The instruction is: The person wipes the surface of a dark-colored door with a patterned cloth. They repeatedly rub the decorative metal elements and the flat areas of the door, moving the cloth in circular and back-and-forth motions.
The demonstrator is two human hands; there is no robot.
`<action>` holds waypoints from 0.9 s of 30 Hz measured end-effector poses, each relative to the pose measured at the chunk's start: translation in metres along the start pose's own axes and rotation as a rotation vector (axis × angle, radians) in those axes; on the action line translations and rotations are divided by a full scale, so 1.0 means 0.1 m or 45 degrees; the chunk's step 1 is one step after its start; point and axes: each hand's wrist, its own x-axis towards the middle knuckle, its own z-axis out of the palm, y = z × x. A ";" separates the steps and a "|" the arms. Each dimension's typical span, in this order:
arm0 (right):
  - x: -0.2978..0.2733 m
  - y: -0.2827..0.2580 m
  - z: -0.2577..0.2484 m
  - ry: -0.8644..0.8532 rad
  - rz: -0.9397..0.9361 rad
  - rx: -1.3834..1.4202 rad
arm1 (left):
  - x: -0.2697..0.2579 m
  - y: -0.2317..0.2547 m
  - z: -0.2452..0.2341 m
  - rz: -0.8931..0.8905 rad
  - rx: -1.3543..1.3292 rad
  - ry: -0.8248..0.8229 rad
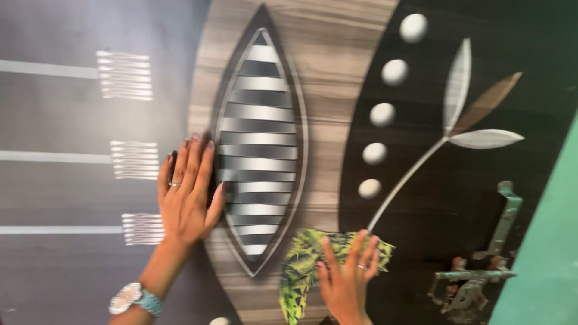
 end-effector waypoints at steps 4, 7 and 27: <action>0.21 0.01 0.00 -0.065 0.197 0.027 | -0.15 -0.04 -0.02 -0.331 -0.144 0.238; 0.95 0.13 -0.03 0.060 0.172 0.083 | -0.18 -0.07 -0.01 -0.454 -0.260 0.339; 2.09 -0.56 0.04 -0.147 -2.038 0.191 | -0.30 -0.14 0.02 -0.497 -0.412 0.416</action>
